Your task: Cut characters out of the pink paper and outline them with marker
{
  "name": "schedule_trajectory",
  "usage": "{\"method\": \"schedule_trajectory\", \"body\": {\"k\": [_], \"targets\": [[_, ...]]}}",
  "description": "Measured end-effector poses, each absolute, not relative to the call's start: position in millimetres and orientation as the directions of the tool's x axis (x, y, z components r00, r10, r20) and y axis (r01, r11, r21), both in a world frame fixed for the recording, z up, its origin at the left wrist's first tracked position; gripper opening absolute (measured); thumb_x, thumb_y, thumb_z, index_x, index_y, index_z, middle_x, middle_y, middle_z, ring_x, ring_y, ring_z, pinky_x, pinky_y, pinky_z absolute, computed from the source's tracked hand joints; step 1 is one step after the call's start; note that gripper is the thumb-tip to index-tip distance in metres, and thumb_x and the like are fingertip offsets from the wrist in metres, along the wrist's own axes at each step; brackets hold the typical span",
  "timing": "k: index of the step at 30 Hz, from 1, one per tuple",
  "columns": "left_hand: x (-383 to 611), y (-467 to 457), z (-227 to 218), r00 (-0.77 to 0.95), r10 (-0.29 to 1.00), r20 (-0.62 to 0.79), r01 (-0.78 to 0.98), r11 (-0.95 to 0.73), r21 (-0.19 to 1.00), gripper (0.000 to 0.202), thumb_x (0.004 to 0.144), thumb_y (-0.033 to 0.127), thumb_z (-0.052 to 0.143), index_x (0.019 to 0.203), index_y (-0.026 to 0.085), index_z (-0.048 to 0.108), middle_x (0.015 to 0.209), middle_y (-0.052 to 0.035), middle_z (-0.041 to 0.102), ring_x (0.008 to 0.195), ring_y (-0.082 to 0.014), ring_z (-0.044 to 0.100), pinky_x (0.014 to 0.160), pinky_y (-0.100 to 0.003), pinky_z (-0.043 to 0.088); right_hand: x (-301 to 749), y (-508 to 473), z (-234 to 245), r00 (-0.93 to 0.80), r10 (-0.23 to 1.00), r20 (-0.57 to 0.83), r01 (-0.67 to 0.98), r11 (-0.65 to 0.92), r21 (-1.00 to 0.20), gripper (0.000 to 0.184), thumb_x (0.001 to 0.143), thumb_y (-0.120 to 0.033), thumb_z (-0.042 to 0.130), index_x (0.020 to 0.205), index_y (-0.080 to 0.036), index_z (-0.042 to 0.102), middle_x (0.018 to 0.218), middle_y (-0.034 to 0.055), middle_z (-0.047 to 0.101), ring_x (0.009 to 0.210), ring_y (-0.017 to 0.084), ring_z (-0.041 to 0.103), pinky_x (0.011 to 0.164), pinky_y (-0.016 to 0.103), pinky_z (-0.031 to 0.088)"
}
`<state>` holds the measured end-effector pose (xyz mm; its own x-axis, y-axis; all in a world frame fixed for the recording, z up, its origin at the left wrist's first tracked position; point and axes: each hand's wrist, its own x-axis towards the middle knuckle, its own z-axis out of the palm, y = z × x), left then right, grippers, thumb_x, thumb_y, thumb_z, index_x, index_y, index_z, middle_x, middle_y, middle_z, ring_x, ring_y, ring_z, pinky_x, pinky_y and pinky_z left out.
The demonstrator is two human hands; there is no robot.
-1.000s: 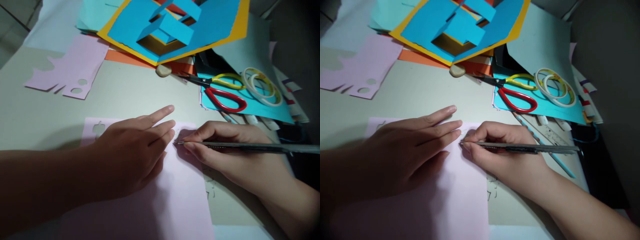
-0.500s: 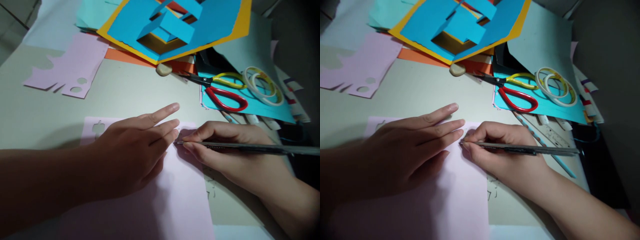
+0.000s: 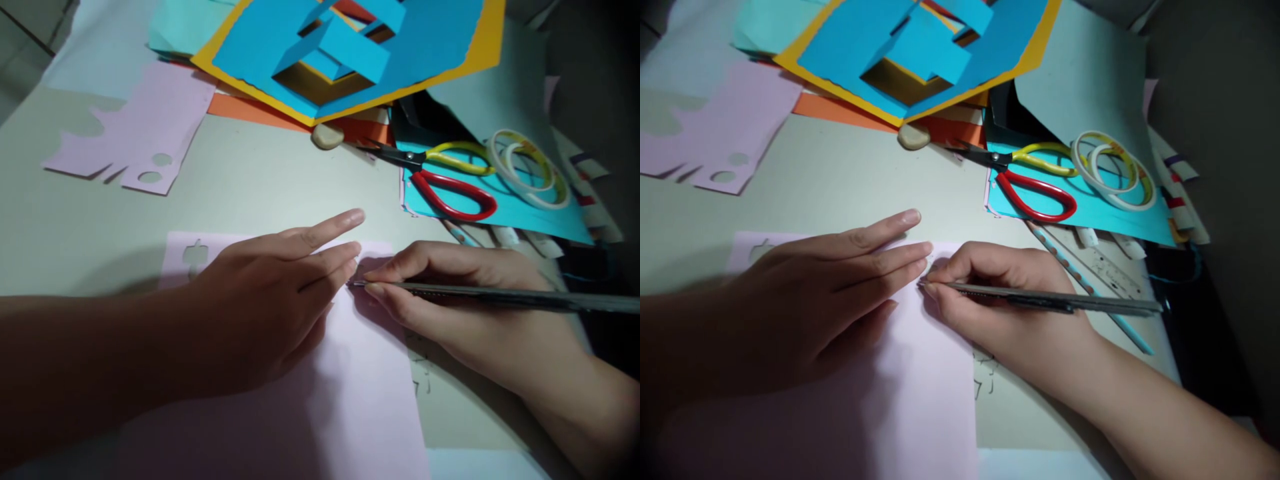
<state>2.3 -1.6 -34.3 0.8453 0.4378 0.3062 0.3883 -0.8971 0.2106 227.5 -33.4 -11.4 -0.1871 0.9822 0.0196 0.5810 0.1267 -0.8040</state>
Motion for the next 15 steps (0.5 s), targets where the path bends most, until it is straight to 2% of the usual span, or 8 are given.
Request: {"method": "schedule_trajectory", "body": {"k": [7,11,15], "targets": [[0.5,1.7,-32.6,0.873,0.414,0.257,0.363,-0.904,0.225,0.044,0.096,0.017,0.041,0.137,0.006,0.053,0.144,-0.0071,0.057,0.150,-0.0213,0.027,0.120,-0.036,0.037,224.3,-36.3,-6.6,-0.223,0.975,-0.009,0.641,0.140,-0.755,0.011,0.080,-0.020,0.070,0.070,-0.022,0.074,0.083,-0.0005,0.081,0.061,0.017,0.073,0.044,0.021,0.052],[0.5,0.5,-33.2,0.859,0.427,0.282,0.356,-0.894,0.271,0.043,0.098,0.015,0.037,0.135,0.003,0.054,0.143,-0.0096,0.057,0.149,-0.0219,0.029,0.120,-0.036,0.035,225.9,-36.5,-8.2,-0.236,0.972,0.015,0.631,0.165,-0.758,0.009,0.080,-0.021,0.071,0.072,-0.022,0.075,0.083,0.0000,0.081,0.062,0.019,0.075,0.041,0.022,0.049],[1.8,-1.5,-33.9,0.849,0.445,0.285,0.366,-0.885,0.288,0.045,0.099,0.015,0.029,0.135,0.005,0.054,0.143,-0.0092,0.057,0.148,-0.0213,0.030,0.118,-0.039,0.037,227.3,-35.2,-8.0,-0.221,0.975,-0.020,0.636,0.129,-0.761,0.007,0.080,-0.021,0.071,0.074,-0.021,0.075,0.086,0.0013,0.081,0.064,0.019,0.075,0.040,0.021,0.049]]}}
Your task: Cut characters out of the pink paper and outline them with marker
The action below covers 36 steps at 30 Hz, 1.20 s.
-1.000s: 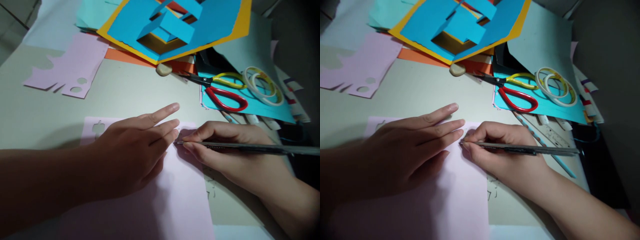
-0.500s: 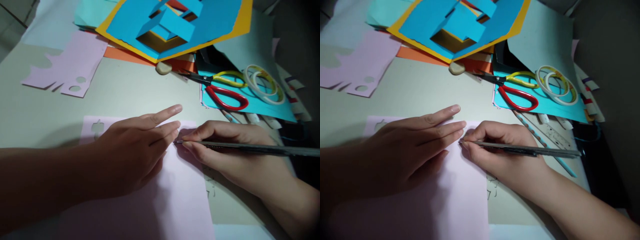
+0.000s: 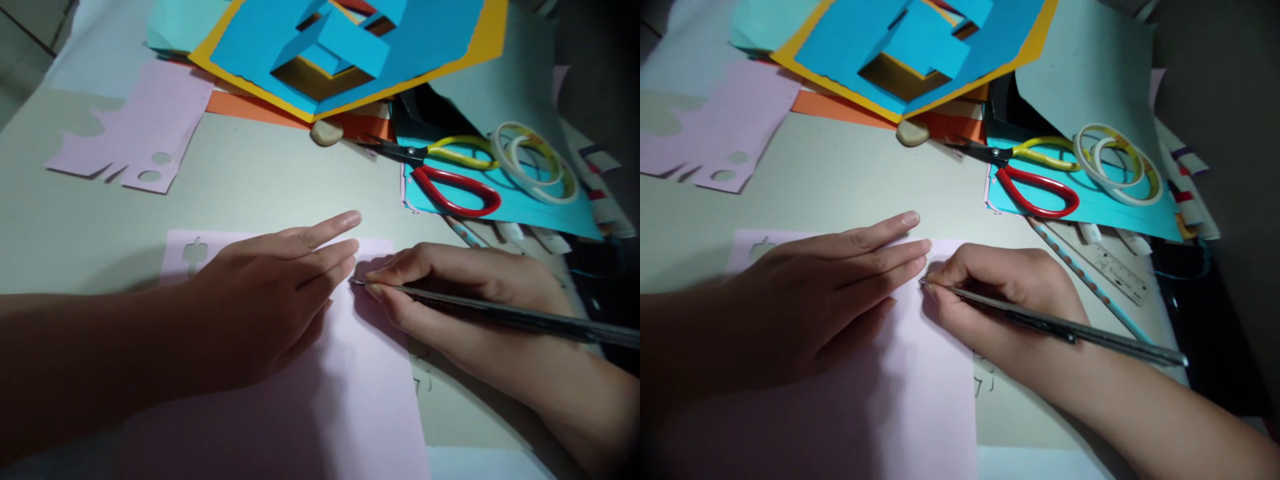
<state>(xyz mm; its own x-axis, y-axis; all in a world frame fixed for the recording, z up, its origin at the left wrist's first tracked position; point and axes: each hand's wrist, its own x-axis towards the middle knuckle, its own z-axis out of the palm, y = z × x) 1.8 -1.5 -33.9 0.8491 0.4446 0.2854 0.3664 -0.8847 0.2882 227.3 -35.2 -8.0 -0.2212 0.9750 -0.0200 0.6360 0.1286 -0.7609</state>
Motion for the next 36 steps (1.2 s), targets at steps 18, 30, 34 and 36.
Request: {"method": "schedule_trajectory", "body": {"k": [18,30,34,36], "targets": [[1.3,-1.4,-33.4,0.853,0.439,0.282,0.374,-0.892,0.255,0.041,0.096,0.016,0.044,0.135,0.007,0.055,0.145,-0.0083,0.057,0.148,-0.0215,0.032,0.121,-0.036,0.036,228.4,-36.0,-12.4,-0.174,0.982,-0.070,0.539,0.035,-0.842,0.007,0.079,-0.023,0.075,0.075,-0.028,0.072,0.084,-0.0022,0.079,0.065,0.018,0.074,0.049,0.024,0.058],[1.3,0.5,-31.7,0.871,0.424,0.247,0.372,-0.899,0.231,0.042,0.096,0.015,0.043,0.135,0.006,0.055,0.146,-0.0079,0.055,0.148,-0.0226,0.031,0.121,-0.037,0.037,230.6,-34.8,-10.3,-0.310,0.949,0.062,0.626,0.253,-0.737,0.011,0.084,-0.020,0.070,0.073,-0.024,0.070,0.086,-0.0002,0.080,0.069,0.016,0.075,0.049,0.020,0.054],[1.2,1.1,-32.7,0.859,0.432,0.274,0.379,-0.897,0.227,0.041,0.096,0.015,0.042,0.134,0.007,0.056,0.146,-0.0079,0.055,0.148,-0.0224,0.032,0.121,-0.038,0.037,231.2,-34.5,-9.3,-0.325,0.943,0.075,0.624,0.273,-0.732,0.013,0.083,-0.020,0.070,0.071,-0.024,0.070,0.087,-0.0005,0.080,0.070,0.017,0.075,0.048,0.021,0.054],[1.3,0.5,-32.5,0.861,0.428,0.274,0.375,-0.899,0.228,0.040,0.097,0.016,0.042,0.133,0.007,0.056,0.146,-0.0084,0.055,0.148,-0.0222,0.033,0.121,-0.037,0.036,231.8,-34.5,-9.1,-0.302,0.952,0.049,0.628,0.237,-0.741,0.010,0.083,-0.022,0.070,0.073,-0.025,0.072,0.088,-0.0006,0.080,0.070,0.018,0.075,0.045,0.022,0.052]]}}
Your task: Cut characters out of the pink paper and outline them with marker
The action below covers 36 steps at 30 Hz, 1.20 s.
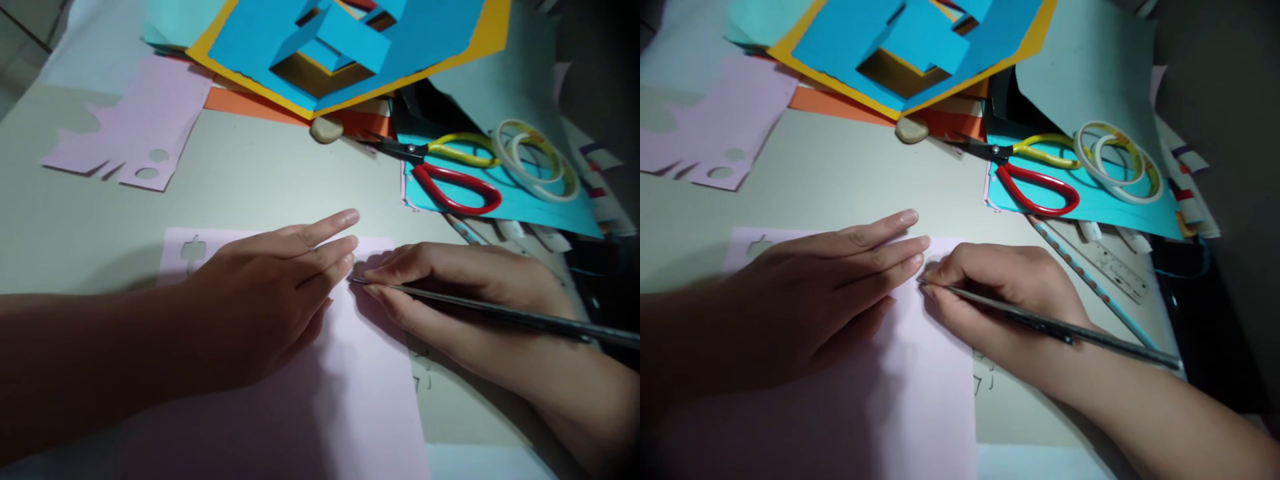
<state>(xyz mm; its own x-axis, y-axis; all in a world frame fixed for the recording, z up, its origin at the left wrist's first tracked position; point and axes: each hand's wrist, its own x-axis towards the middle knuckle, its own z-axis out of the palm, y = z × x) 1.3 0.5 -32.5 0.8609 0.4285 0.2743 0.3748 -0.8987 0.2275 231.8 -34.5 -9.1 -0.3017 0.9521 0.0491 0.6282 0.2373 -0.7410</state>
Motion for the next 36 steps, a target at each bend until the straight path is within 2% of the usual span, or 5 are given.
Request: {"method": "schedule_trajectory", "body": {"k": [12,19,23,30,36], "targets": [[0,0,-32,0.864,0.433,0.257,0.377,-0.895,0.239,0.042,0.097,0.017,0.042,0.135,0.006,0.056,0.146,-0.0091,0.055,0.149,-0.0233,0.029,0.123,-0.037,0.034,234,-35,-7,-0.269,0.963,-0.017,0.619,0.159,-0.769,0.006,0.080,-0.022,0.074,0.082,-0.027,0.078,0.086,0.0001,0.080,0.068,0.019,0.074,0.041,0.022,0.047],[1,-1,-36,0.862,0.438,0.253,0.387,-0.893,0.227,0.044,0.096,0.016,0.043,0.138,0.006,0.053,0.147,-0.0089,0.054,0.151,-0.0256,0.026,0.123,-0.040,0.034,234,-26,-11,-0.124,0.991,-0.046,0.491,0.021,-0.871,0.013,0.077,-0.015,0.074,0.070,-0.023,0.067,0.065,-0.0056,0.070,0.045,0.005,0.056,0.038,0.013,0.041],[1,-2,-38,0.859,0.433,0.272,0.384,-0.897,0.217,0.044,0.096,0.017,0.045,0.137,0.005,0.054,0.146,-0.0086,0.055,0.150,-0.0251,0.028,0.123,-0.039,0.034,230,-30,-7,-0.119,0.993,-0.023,0.538,0.045,-0.842,0.015,0.075,-0.010,0.070,0.072,-0.024,0.067,0.064,-0.0072,0.069,0.049,0.004,0.058,0.041,0.009,0.042],[-1,-2,-36,0.869,0.415,0.268,0.368,-0.906,0.210,0.044,0.095,0.018,0.046,0.137,0.009,0.054,0.148,-0.0065,0.053,0.151,-0.0250,0.025,0.123,-0.042,0.035,231,-40,-6,-0.171,0.985,-0.031,0.654,0.090,-0.751,0.009,0.083,-0.020,0.068,0.080,-0.028,0.069,0.074,-0.0088,0.074,0.054,0.006,0.062,0.049,0.010,0.049],[-2,-2,-32,0.889,0.366,0.274,0.323,-0.927,0.190,0.034,0.094,0.019,0.048,0.124,0.014,0.064,0.149,-0.0043,0.052,0.151,-0.0263,0.025,0.123,-0.045,0.034,231,-37,-4,-0.191,0.981,-0.034,0.658,0.102,-0.746,0.009,0.085,-0.019,0.067,0.079,-0.027,0.068,0.073,-0.0085,0.074,0.055,0.004,0.063,0.049,0.008,0.049]]}}
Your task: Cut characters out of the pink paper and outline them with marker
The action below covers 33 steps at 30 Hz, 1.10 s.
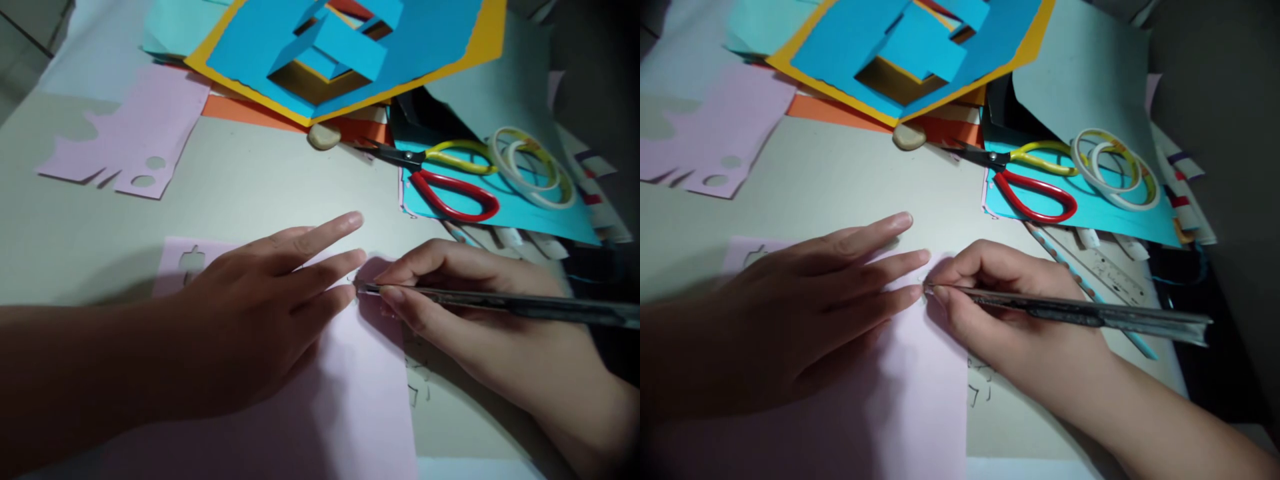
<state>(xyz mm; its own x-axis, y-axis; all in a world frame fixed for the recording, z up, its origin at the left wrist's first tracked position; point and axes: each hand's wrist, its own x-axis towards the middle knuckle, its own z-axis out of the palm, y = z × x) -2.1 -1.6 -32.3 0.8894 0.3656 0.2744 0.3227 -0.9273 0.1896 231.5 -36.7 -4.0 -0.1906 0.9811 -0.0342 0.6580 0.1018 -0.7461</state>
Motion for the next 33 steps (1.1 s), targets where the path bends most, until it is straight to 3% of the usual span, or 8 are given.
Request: {"method": "schedule_trajectory", "body": {"k": [7,12,17,28,33], "targets": [[0,-8,-33,0.825,0.426,0.371,0.362,-0.903,0.231,0.025,0.096,0.019,0.046,0.105,0.017,0.070,0.144,-0.0031,0.057,0.143,-0.0238,0.042,0.120,-0.040,0.040,231,-42,-4,-0.198,0.976,-0.087,0.616,0.055,-0.785,0.007,0.082,-0.017,0.069,0.081,-0.023,0.072,0.079,-0.0026,0.079,0.063,0.012,0.072,0.046,0.014,0.050],[-1,-7,-31,0.836,0.381,0.394,0.306,-0.921,0.241,0.022,0.095,0.017,0.048,0.099,0.018,0.070,0.139,-0.0018,0.062,0.146,-0.0240,0.037,0.121,-0.040,0.038,232,-42,-8,-0.253,0.964,-0.087,0.566,0.074,-0.821,0.007,0.080,-0.016,0.071,0.077,-0.022,0.073,0.088,0.0004,0.080,0.076,0.017,0.076,0.050,0.016,0.053],[0,-4,-28,0.830,0.392,0.398,0.315,-0.917,0.246,0.022,0.094,0.016,0.050,0.106,0.016,0.068,0.136,-0.0009,0.064,0.142,-0.0239,0.043,0.118,-0.040,0.044,238,-42,-9,-0.402,0.911,-0.090,0.504,0.138,-0.853,0.005,0.081,-0.017,0.072,0.080,-0.022,0.072,0.092,0.0020,0.079,0.082,0.021,0.077,0.051,0.018,0.055],[1,-3,-32,0.863,0.377,0.336,0.326,-0.924,0.199,0.031,0.096,0.014,0.046,0.120,0.013,0.067,0.139,0.0017,0.061,0.147,-0.0217,0.034,0.122,-0.040,0.040,242,-41,-8,-0.401,0.903,-0.152,0.495,0.074,-0.866,0.008,0.080,-0.017,0.074,0.086,-0.023,0.073,0.095,0.0029,0.077,0.088,0.023,0.076,0.055,0.020,0.056],[-1,-3,-32,0.878,0.386,0.285,0.345,-0.920,0.185,0.037,0.098,0.016,0.045,0.131,0.012,0.061,0.144,0.0016,0.057,0.149,-0.0209,0.030,0.125,-0.038,0.033,241,-43,-3,-0.378,0.903,-0.204,0.518,0.023,-0.855,0.003,0.082,-0.022,0.073,0.079,-0.022,0.071,0.092,0.0031,0.076,0.085,0.022,0.074,0.057,0.021,0.056]]}}
